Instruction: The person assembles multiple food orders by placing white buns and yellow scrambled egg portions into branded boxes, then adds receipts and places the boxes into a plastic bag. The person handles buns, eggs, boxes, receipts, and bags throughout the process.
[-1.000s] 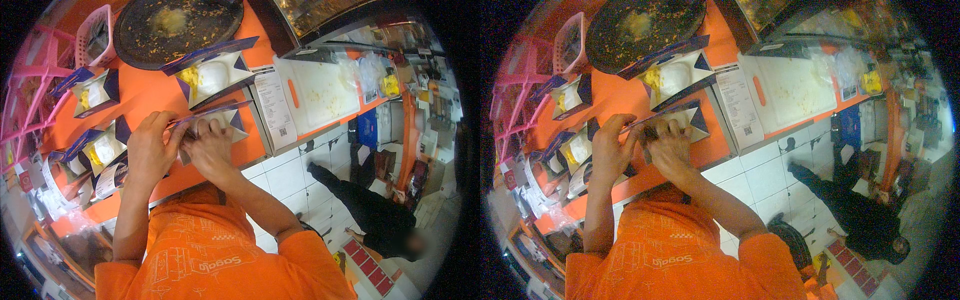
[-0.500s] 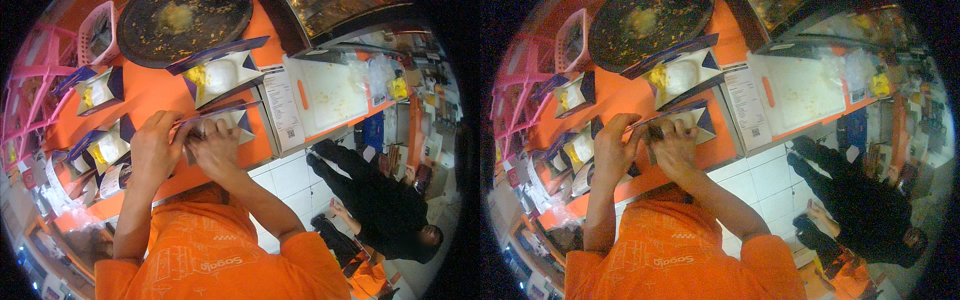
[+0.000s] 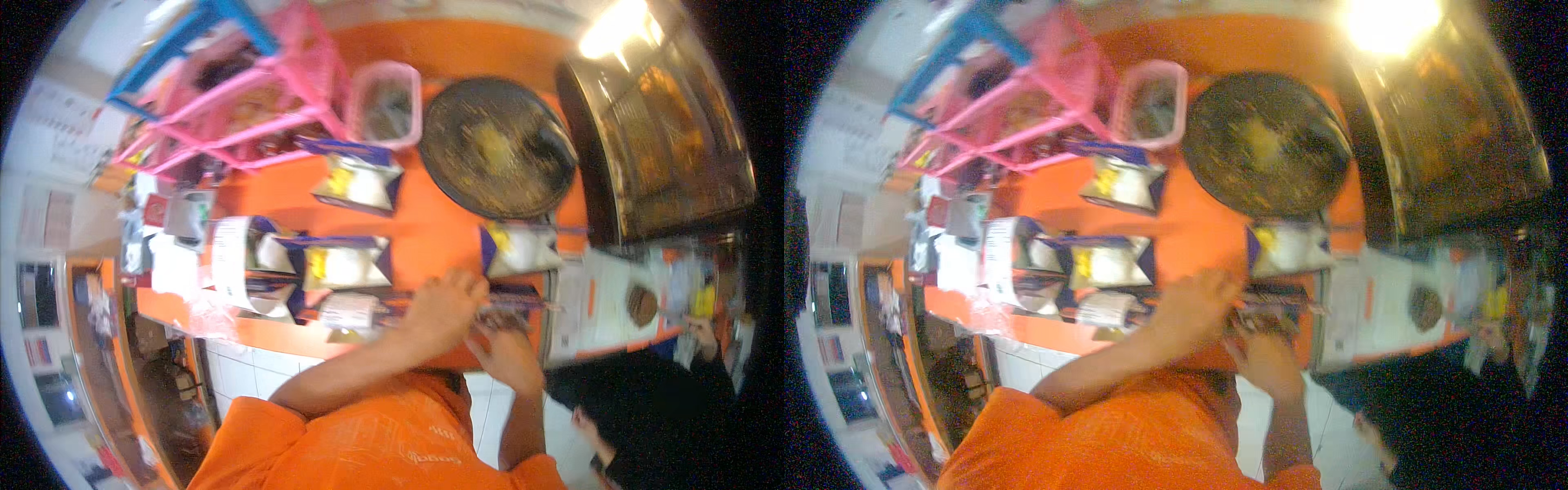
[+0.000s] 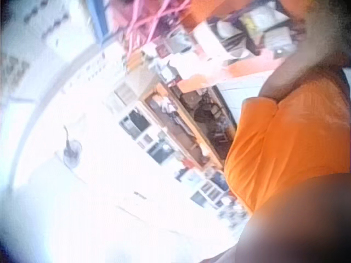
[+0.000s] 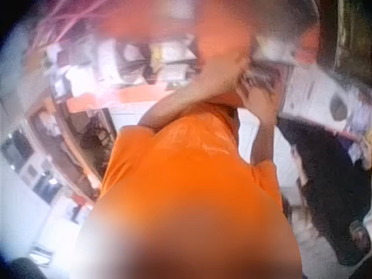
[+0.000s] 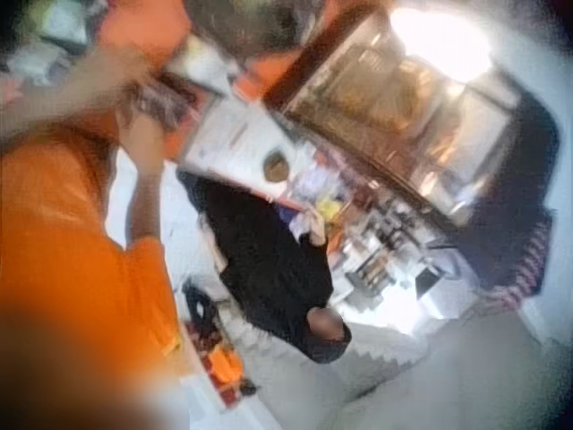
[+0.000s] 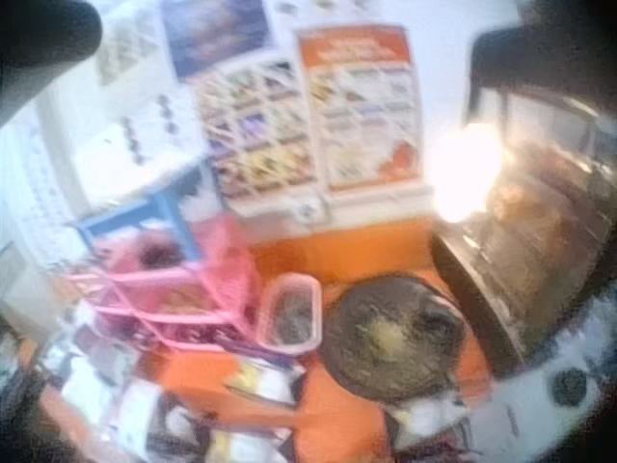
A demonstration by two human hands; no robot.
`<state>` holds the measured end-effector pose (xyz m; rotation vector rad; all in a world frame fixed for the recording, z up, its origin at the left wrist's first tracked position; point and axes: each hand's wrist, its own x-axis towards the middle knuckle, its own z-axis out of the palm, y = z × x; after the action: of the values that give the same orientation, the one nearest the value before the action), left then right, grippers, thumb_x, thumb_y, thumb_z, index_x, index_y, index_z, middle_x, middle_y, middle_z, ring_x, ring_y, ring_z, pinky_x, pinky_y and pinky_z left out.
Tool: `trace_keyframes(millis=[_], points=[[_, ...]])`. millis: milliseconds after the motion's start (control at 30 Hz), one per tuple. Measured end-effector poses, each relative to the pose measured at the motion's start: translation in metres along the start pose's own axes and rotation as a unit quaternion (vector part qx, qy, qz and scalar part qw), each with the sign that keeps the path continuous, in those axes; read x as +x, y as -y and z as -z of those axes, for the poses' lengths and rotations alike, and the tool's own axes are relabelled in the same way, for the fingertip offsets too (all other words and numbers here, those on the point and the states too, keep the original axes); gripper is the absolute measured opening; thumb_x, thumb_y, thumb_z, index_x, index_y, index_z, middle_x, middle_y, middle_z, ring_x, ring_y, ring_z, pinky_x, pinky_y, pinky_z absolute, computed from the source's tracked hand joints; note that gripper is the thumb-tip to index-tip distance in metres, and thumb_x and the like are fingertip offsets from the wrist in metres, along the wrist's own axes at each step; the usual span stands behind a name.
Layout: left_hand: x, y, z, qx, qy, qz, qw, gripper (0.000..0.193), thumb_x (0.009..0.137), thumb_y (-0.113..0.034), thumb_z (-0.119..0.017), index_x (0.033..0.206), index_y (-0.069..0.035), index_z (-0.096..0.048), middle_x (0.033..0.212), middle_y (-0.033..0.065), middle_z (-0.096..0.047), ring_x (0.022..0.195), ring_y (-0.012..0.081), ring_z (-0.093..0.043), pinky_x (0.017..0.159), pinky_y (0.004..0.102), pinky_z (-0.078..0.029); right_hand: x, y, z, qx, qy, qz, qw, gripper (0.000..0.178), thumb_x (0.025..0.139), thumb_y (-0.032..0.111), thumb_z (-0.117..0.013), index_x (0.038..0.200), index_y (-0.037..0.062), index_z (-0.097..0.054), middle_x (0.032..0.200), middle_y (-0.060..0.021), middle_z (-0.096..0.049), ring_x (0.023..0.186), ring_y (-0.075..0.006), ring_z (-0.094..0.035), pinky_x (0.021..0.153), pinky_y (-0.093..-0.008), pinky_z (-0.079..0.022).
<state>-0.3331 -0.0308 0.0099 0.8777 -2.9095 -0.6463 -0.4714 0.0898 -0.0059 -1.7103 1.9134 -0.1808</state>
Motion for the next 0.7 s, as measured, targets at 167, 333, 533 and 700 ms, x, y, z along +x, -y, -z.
trace_keyframes(millis=[167, 333, 533, 700], points=[[-0.049, 0.034, 0.047, -0.065, -0.123, -0.04, 0.989, 0.041, 0.079, -0.015, -0.07, 0.119, -0.009, -0.066, 0.11, 0.0114, -0.067, 0.104, 0.0317, -0.066, 0.083, 0.0445, -0.054, 0.016, 0.04, 0.096, 0.15, 0.026, 0.246, 0.957, 0.029, 0.093, 0.032, -0.069, 0.108, 0.0074, -0.073, 0.096, -0.0142, -0.073, 0.088, -0.0353, -0.071, 0.085, -0.0538, -0.054], [-0.087, 0.148, 0.154, -0.007, -0.166, 0.132, 0.977, 0.042, 0.078, -0.004, -0.065, 0.119, -0.008, -0.065, 0.097, 0.0145, -0.073, 0.087, 0.033, -0.072, 0.071, 0.0457, -0.055, 0.201, 0.094, 0.143, 0.156, -0.157, 0.249, 0.943, 0.024, 0.091, 0.023, -0.064, 0.096, 0.0006, -0.071, 0.089, -0.022, -0.071, 0.081, -0.0369, -0.071, 0.073, -0.0465, -0.053], [-0.08, 0.235, 0.324, 0.037, -0.49, -0.069, 0.868, 0.031, 0.086, 0.005, -0.056, 0.113, -0.005, -0.067, 0.089, 0.017, -0.071, 0.088, 0.0365, -0.07, 0.075, 0.0455, -0.055, 0.42, 0.101, 0.068, -0.181, -0.073, -0.011, 0.981, 0.032, 0.087, 0.028, -0.062, 0.103, 0.0043, -0.076, 0.111, -0.0222, -0.073, 0.108, -0.0393, -0.07, 0.093, -0.0486, -0.055], [-0.005, 0.276, 0.444, 0.09, -0.39, -0.067, 0.914, 0.028, 0.093, -0.021, -0.068, 0.112, -0.001, -0.072, 0.109, 0.0202, -0.074, 0.098, 0.0351, -0.073, 0.086, 0.041, -0.056, 0.442, 0.073, 0.046, -0.139, -0.03, -0.097, 0.985, 0.049, 0.083, 0.035, -0.069, 0.123, 0.0075, -0.071, 0.124, -0.021, -0.07, 0.115, -0.037, -0.068, 0.101, -0.0472, -0.052]])
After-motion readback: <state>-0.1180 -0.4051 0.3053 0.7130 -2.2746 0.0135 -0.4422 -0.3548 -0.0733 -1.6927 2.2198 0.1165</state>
